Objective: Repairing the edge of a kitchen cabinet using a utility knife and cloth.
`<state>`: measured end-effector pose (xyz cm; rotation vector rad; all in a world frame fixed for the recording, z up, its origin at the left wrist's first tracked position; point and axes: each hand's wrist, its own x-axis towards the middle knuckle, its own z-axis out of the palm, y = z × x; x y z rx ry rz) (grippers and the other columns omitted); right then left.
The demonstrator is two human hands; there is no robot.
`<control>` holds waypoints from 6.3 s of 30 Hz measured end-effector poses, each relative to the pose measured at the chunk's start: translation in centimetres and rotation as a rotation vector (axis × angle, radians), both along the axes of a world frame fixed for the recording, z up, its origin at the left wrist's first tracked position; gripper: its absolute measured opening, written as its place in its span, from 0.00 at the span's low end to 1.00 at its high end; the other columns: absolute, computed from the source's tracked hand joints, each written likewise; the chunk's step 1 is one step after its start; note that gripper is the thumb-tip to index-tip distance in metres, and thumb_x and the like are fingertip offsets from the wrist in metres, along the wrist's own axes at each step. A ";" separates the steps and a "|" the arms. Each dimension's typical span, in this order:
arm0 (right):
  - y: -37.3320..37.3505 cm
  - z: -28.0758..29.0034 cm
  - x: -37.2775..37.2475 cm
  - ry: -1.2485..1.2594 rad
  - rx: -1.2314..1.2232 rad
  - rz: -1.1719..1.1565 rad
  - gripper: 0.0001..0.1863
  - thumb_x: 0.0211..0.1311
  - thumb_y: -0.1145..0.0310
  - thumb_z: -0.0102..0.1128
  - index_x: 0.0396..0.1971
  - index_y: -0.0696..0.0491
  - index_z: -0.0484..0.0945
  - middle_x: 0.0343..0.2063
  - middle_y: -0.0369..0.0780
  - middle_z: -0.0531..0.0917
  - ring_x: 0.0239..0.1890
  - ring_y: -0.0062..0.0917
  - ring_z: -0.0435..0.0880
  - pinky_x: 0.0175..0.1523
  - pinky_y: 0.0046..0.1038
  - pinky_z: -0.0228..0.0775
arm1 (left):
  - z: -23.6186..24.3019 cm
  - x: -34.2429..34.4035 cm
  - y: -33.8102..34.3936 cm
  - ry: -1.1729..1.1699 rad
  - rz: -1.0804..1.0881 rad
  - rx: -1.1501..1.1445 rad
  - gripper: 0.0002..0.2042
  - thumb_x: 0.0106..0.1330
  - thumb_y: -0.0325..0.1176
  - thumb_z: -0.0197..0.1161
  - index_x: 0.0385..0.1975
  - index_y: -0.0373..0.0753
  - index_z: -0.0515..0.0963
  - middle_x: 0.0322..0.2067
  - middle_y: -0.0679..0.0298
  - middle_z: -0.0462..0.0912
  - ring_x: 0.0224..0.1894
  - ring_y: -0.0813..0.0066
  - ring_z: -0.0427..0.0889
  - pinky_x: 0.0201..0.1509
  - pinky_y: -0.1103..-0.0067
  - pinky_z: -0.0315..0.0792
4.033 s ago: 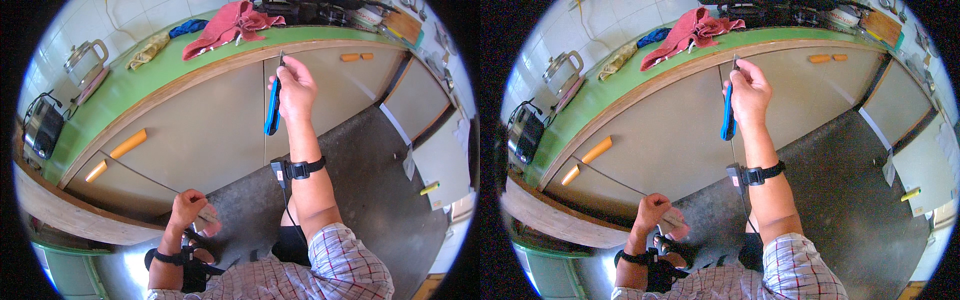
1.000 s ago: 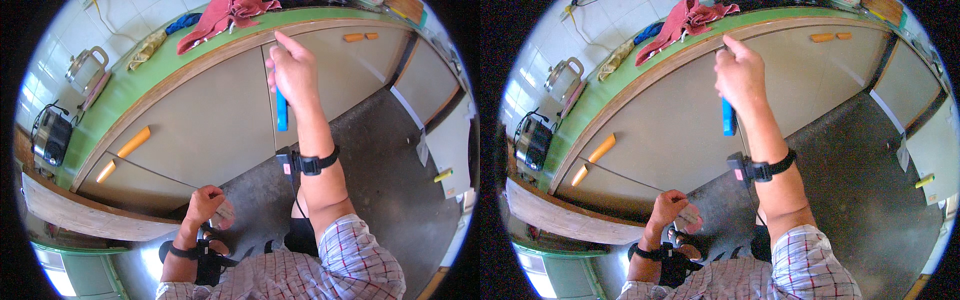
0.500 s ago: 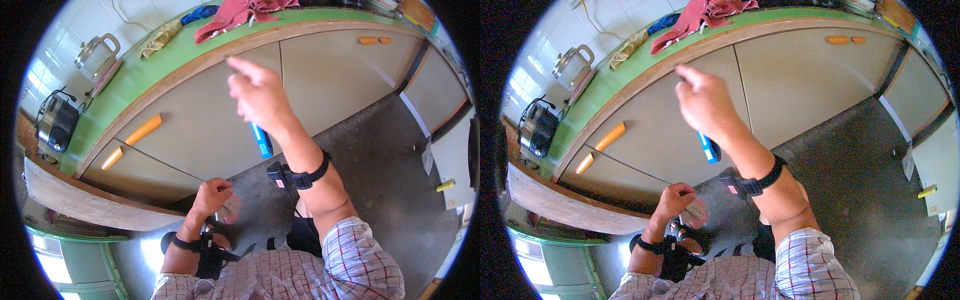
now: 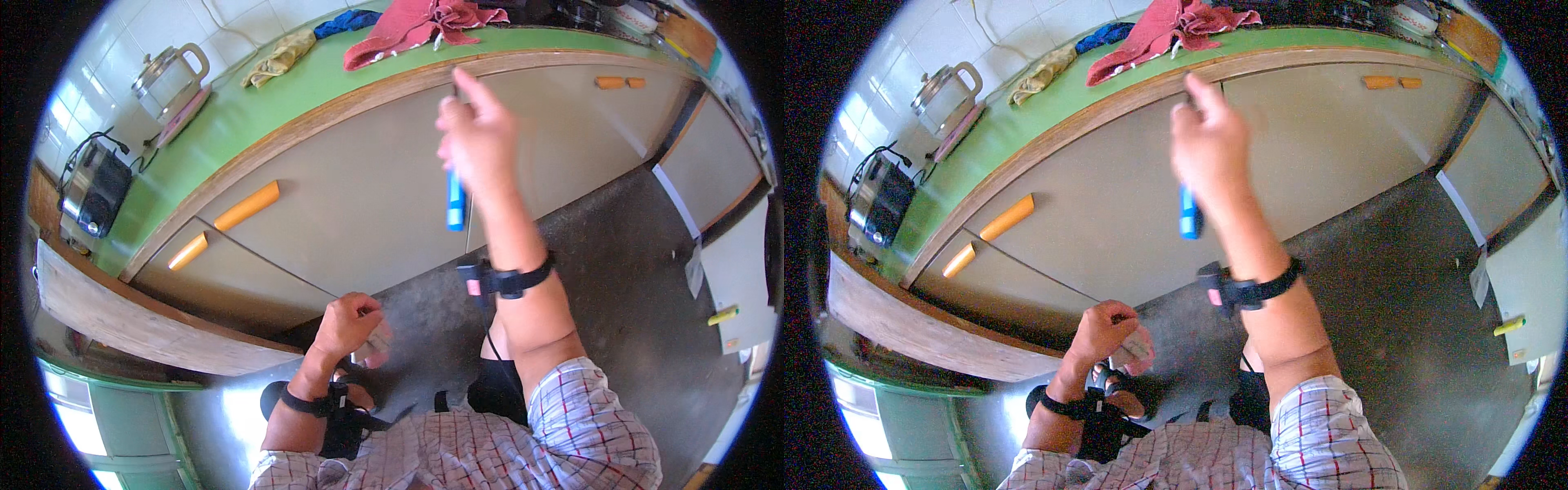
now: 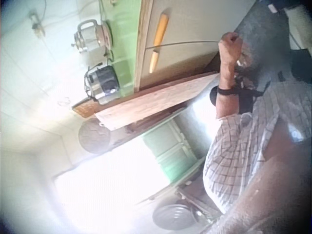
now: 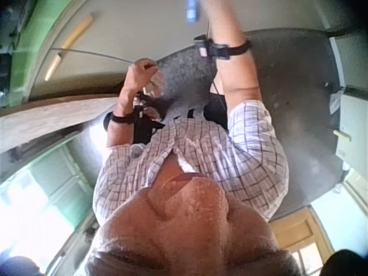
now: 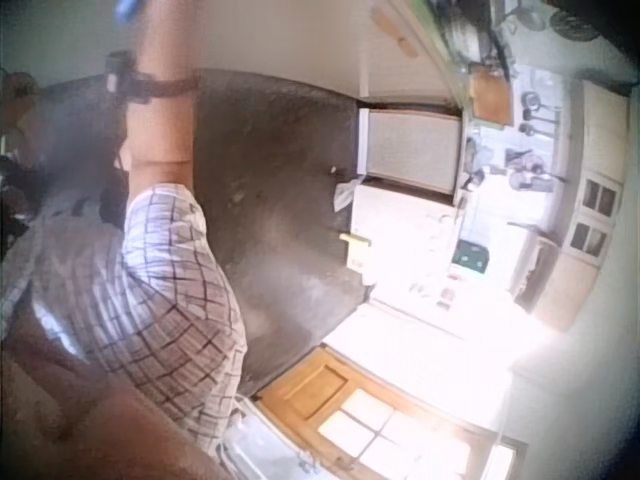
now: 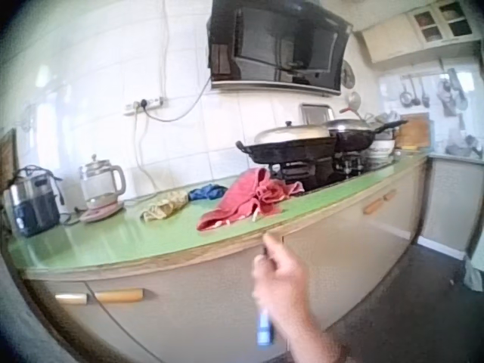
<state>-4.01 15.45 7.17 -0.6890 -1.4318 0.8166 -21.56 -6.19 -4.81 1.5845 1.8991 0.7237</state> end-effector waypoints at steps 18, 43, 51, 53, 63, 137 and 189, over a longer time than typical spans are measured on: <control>0.6 1.4 -1.1 0.530 -0.044 -0.001 0.11 0.67 0.79 0.57 0.48 0.58 0.77 0.29 0.38 0.79 0.23 0.19 0.78 0.26 0.24 0.76 | 0.6 -1.9 -2.4 -0.030 0.020 -0.028 0.11 0.58 0.32 0.67 0.36 0.32 0.84 0.36 0.52 0.85 0.39 0.59 0.86 0.46 0.71 0.79; -0.2 -1.8 -6.6 0.099 0.468 -0.467 0.18 0.54 0.85 0.62 0.47 0.56 0.82 0.34 0.42 0.79 0.37 0.33 0.79 0.44 0.31 0.72 | 1.9 -2.1 -4.6 0.036 -0.151 -0.072 0.10 0.57 0.33 0.64 0.34 0.33 0.83 0.32 0.50 0.84 0.37 0.52 0.85 0.42 0.68 0.78; -0.1 -1.1 -6.1 0.183 0.359 -0.425 0.16 0.58 0.84 0.62 0.46 0.54 0.83 0.35 0.41 0.79 0.37 0.30 0.78 0.42 0.29 0.72 | 1.4 -1.8 -4.6 0.064 -0.226 -0.015 0.09 0.58 0.33 0.64 0.33 0.34 0.83 0.32 0.49 0.84 0.37 0.51 0.85 0.42 0.66 0.78; -0.8 -2.2 -8.0 0.077 0.520 -0.399 0.18 0.56 0.85 0.63 0.46 0.53 0.83 0.35 0.42 0.78 0.38 0.33 0.78 0.43 0.31 0.72 | 2.2 -1.4 -4.4 0.040 -0.221 -0.049 0.09 0.57 0.33 0.63 0.33 0.34 0.83 0.33 0.48 0.83 0.39 0.49 0.84 0.44 0.65 0.77; 0.6 -2.1 -4.9 0.298 0.186 -0.336 0.16 0.61 0.83 0.62 0.49 0.58 0.82 0.40 0.39 0.80 0.37 0.23 0.79 0.45 0.24 0.73 | 0.9 -3.4 -6.4 0.111 -0.200 -0.088 0.10 0.57 0.35 0.64 0.31 0.35 0.82 0.31 0.49 0.84 0.37 0.49 0.84 0.42 0.64 0.77; -2.6 -0.2 -7.7 0.172 0.387 -0.459 0.18 0.53 0.85 0.61 0.44 0.54 0.82 0.33 0.39 0.80 0.35 0.34 0.78 0.44 0.35 0.72 | 0.3 -2.3 -6.1 0.294 -0.361 -0.125 0.10 0.59 0.35 0.59 0.31 0.34 0.81 0.34 0.47 0.84 0.41 0.45 0.84 0.46 0.60 0.78; 0.4 -2.0 -4.9 0.131 0.487 -0.349 0.15 0.52 0.85 0.63 0.39 0.56 0.83 0.33 0.42 0.80 0.35 0.34 0.81 0.42 0.30 0.74 | 0.5 -3.0 -5.5 0.364 -0.414 -0.163 0.11 0.62 0.37 0.60 0.35 0.38 0.84 0.31 0.49 0.85 0.39 0.47 0.85 0.44 0.60 0.79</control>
